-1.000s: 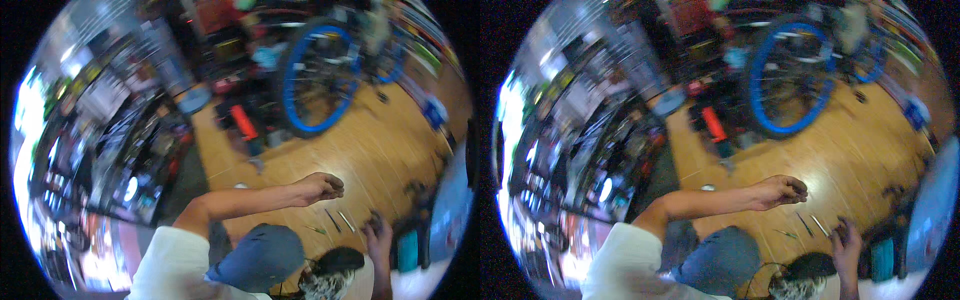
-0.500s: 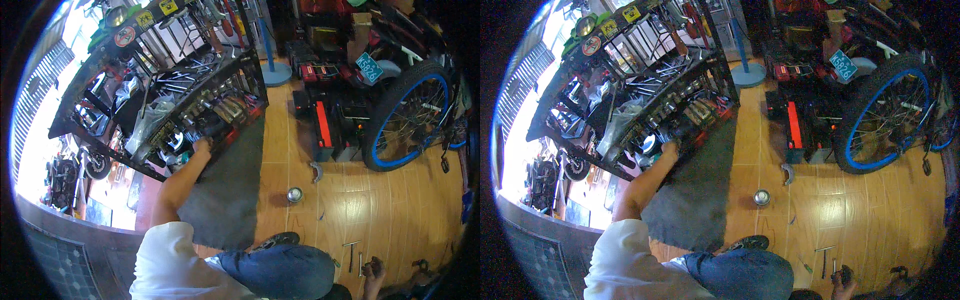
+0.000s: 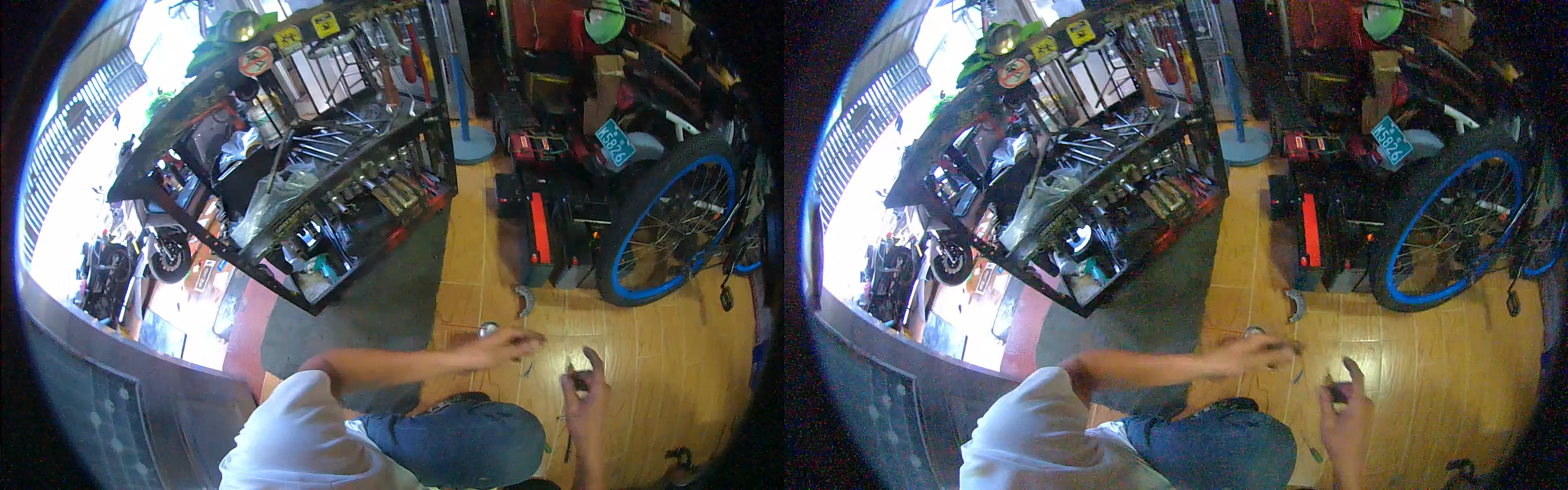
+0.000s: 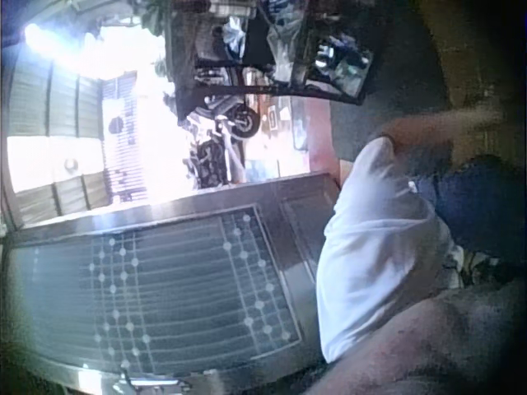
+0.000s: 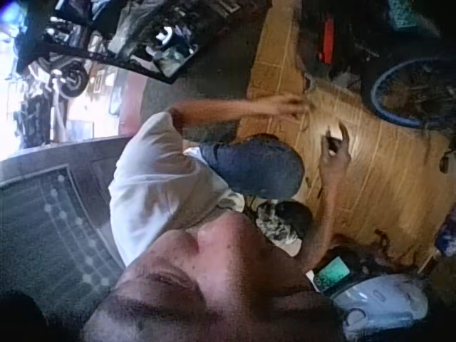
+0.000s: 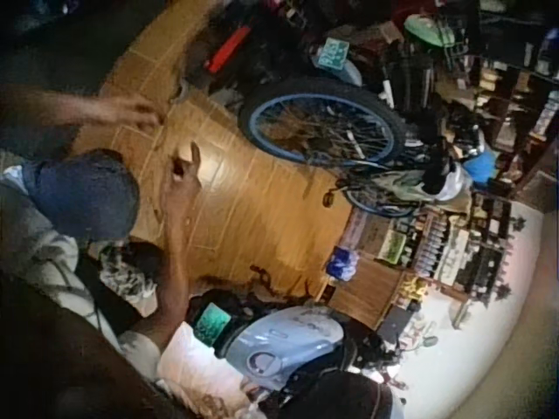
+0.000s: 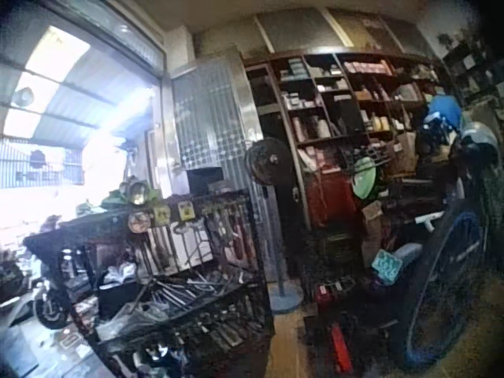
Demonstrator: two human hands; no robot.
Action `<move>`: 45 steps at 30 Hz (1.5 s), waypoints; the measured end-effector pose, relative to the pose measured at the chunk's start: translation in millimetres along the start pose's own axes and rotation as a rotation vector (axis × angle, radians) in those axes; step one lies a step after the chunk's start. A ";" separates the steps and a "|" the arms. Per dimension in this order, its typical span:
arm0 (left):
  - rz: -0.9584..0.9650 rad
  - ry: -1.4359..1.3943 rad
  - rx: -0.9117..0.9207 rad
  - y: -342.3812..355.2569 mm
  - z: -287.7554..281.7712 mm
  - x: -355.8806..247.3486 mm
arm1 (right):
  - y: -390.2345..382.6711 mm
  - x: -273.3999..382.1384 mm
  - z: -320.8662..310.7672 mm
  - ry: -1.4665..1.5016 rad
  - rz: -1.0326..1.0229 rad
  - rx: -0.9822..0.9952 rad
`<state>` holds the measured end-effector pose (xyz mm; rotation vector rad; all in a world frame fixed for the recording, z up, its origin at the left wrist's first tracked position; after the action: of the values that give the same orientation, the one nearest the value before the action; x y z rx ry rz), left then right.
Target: The person removes a plastic cover from the front of a light blue scooter, then uses a T-handle wrench to loosen and tighten bolts on the scooter's front assembly. The person reattaches the cover and continues adjusting components near the headlight.
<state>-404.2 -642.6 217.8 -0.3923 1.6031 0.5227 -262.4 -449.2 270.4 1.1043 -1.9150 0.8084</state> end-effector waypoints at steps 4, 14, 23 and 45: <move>0.087 -0.220 0.050 15.3 52.5 -61.1 | -2.1 72.2 20.4 -0.055 -0.197 -0.073; 0.240 0.785 -1.233 -92.4 -252.0 -252.5 | -49.0 -14.6 -26.3 -0.098 0.009 -0.142; 0.656 1.006 -1.803 -236.3 -324.7 -368.9 | -67.9 -155.2 -18.7 0.206 0.188 -0.136; 0.388 1.905 -0.798 -183.3 -373.7 -181.3 | -115.6 -348.4 -35.2 -0.600 0.663 -0.241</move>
<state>-598.7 -1010.3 399.7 -1.4794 3.2703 1.2669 -33.4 -327.7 8.1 0.5828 -2.8758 0.5813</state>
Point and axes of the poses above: each hand's wrist, its own y-axis towards the middle knuckle, its own z-axis out of the palm, x = y × z, the point moved 5 cm from there along y, towards the middle knuckle, and after that the axes turned 14 degrees about z, right-handed, at the moved point
